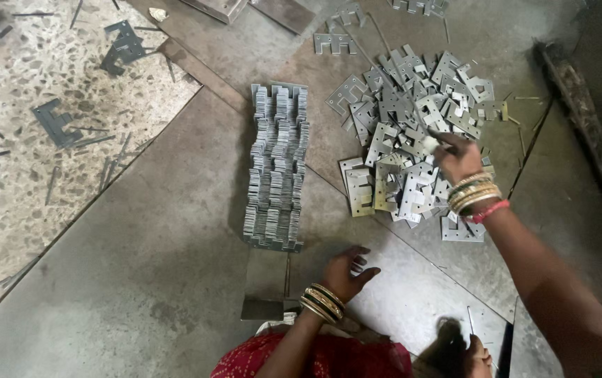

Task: The person sits on the floor and repeatedly picks up small metal brackets from a pile, aligns them, and stacks them into a neat column. The person uses both hands to handle the brackets and occasionally uses a tool to adjust the pile.

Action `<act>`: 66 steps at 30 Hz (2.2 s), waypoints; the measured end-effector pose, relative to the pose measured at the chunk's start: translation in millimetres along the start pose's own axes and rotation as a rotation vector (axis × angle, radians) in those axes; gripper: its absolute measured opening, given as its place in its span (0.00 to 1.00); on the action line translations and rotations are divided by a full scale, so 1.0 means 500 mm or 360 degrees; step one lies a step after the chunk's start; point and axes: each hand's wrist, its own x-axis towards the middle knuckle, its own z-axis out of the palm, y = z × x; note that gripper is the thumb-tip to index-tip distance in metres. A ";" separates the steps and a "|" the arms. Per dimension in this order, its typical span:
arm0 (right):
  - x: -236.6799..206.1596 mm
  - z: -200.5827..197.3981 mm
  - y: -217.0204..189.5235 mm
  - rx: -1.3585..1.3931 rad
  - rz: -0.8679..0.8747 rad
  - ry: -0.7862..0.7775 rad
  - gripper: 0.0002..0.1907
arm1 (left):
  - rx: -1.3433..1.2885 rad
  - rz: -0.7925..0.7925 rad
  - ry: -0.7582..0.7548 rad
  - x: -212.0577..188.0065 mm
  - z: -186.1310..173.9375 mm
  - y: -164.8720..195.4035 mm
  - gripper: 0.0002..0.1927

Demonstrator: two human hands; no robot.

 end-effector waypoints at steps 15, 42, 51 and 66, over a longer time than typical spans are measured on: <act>-0.425 -0.215 0.519 -0.0455 -0.0454 -0.0281 0.26 | 0.0247 0.0151 0.0336 0.005 0.048 -0.054 0.31; -0.653 -0.091 0.422 -0.0325 0.0240 0.0245 0.32 | 0.0143 0.0024 0.0286 0.029 0.026 -0.024 0.29; -0.809 -0.127 0.414 -0.0132 0.0315 0.0166 0.32 | 0.0566 0.0126 0.0278 -0.004 0.050 -0.059 0.34; -0.618 -0.339 0.529 -0.0905 -0.0082 0.0068 0.31 | 0.0535 0.0125 0.0422 -0.132 0.004 -0.068 0.22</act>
